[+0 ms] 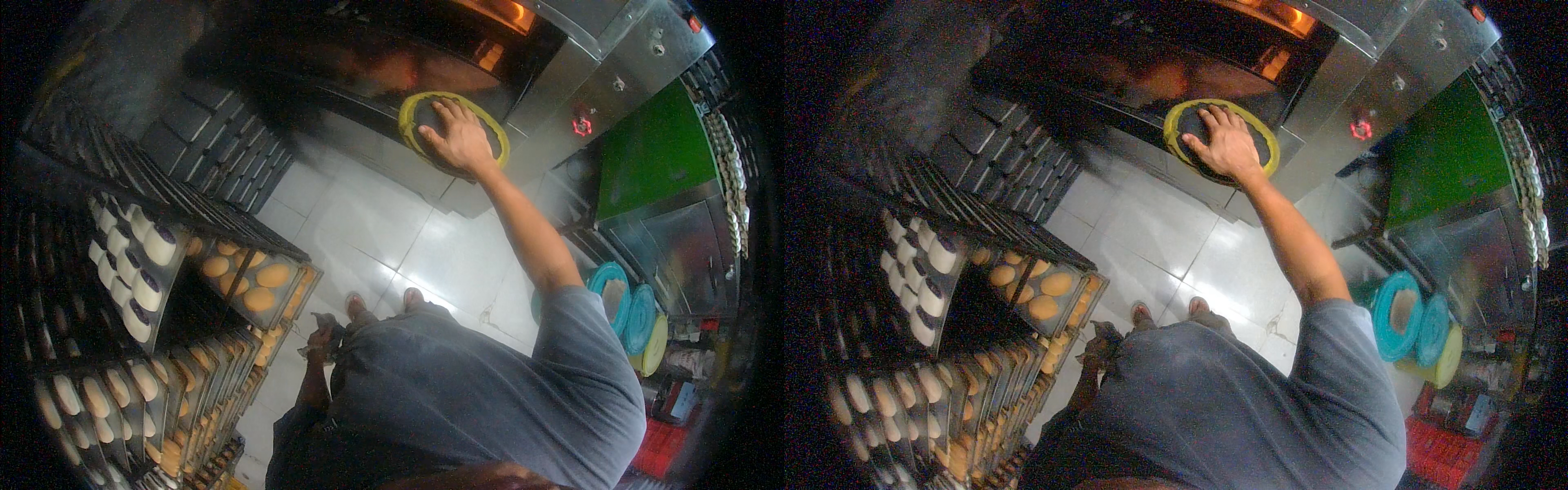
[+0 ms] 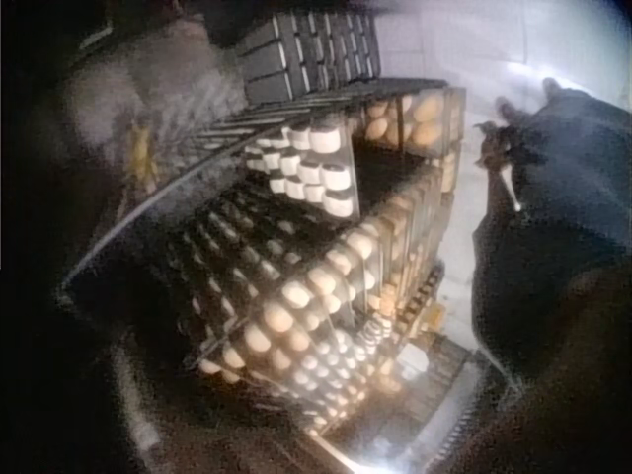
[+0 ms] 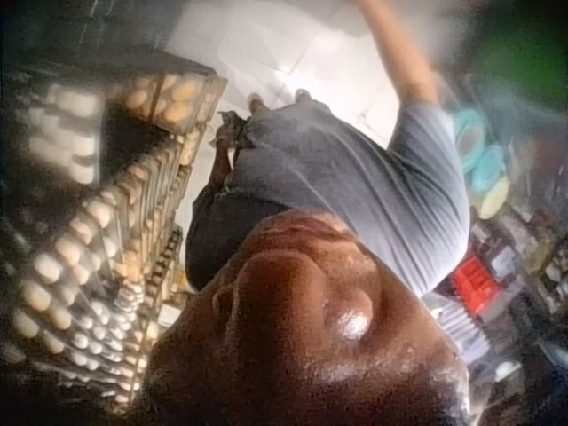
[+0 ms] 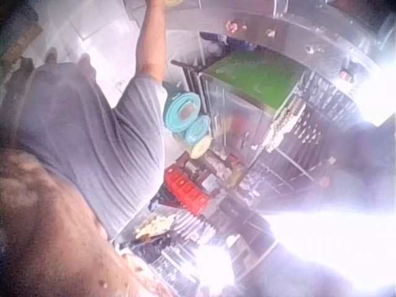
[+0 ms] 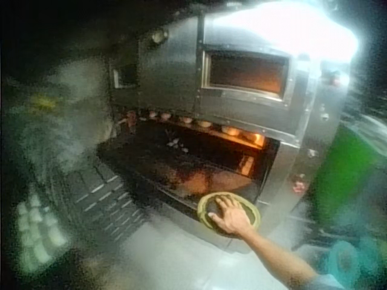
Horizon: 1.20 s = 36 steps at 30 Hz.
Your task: The person loads trays of dough into an industrial oven, operates the oven controls, and removes trays of baked bread using a towel.
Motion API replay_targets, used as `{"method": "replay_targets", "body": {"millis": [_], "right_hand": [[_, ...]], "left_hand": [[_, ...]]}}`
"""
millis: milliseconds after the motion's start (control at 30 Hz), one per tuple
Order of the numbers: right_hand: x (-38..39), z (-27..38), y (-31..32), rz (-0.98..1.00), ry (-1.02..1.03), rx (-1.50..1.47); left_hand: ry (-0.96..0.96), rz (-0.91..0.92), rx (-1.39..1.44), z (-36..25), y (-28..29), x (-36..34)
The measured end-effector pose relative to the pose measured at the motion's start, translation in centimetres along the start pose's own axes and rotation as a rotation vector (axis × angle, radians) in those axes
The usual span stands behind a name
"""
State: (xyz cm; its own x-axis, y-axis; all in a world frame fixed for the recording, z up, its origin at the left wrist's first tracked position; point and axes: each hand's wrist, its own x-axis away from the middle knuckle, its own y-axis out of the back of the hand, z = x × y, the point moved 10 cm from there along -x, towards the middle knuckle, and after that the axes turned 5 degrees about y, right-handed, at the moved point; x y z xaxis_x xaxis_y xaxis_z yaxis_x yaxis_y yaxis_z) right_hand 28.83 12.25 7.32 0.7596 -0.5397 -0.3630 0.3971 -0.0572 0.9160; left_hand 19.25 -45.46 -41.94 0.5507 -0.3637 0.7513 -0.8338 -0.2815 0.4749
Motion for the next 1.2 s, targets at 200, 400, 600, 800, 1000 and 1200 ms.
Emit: {"method": "replay_targets", "body": {"millis": [200,400,600,800,1000,1200], "right_hand": [[0.4,-0.2,0.3,-0.012,0.001,0.001],[0.4,-0.2,0.2,0.033,-0.007,0.014],[0.2,-1.0,-1.0,0.067,0.036,0.036],[3.2,1.9,3.2,0.045,0.139,0.009],[4.8,1.8,3.6,0.075,0.182,-0.101],[1.2,-3.8,0.5,0.124,0.004,-0.050]], "left_hand": [[-0.092,0.012,0.023,-2.1,-0.2,1.2],[-0.160,0.046,-0.001,-3.4,0.3,1.6],[-0.165,0.072,-0.040,-4.0,0.5,0.7],[-0.178,0.089,-0.058,-6.9,0.2,-2.1],[-0.188,0.096,-0.065,-6.8,0.0,-2.2],[-0.197,0.100,-0.109,-8.8,-0.7,-2.7]]}}
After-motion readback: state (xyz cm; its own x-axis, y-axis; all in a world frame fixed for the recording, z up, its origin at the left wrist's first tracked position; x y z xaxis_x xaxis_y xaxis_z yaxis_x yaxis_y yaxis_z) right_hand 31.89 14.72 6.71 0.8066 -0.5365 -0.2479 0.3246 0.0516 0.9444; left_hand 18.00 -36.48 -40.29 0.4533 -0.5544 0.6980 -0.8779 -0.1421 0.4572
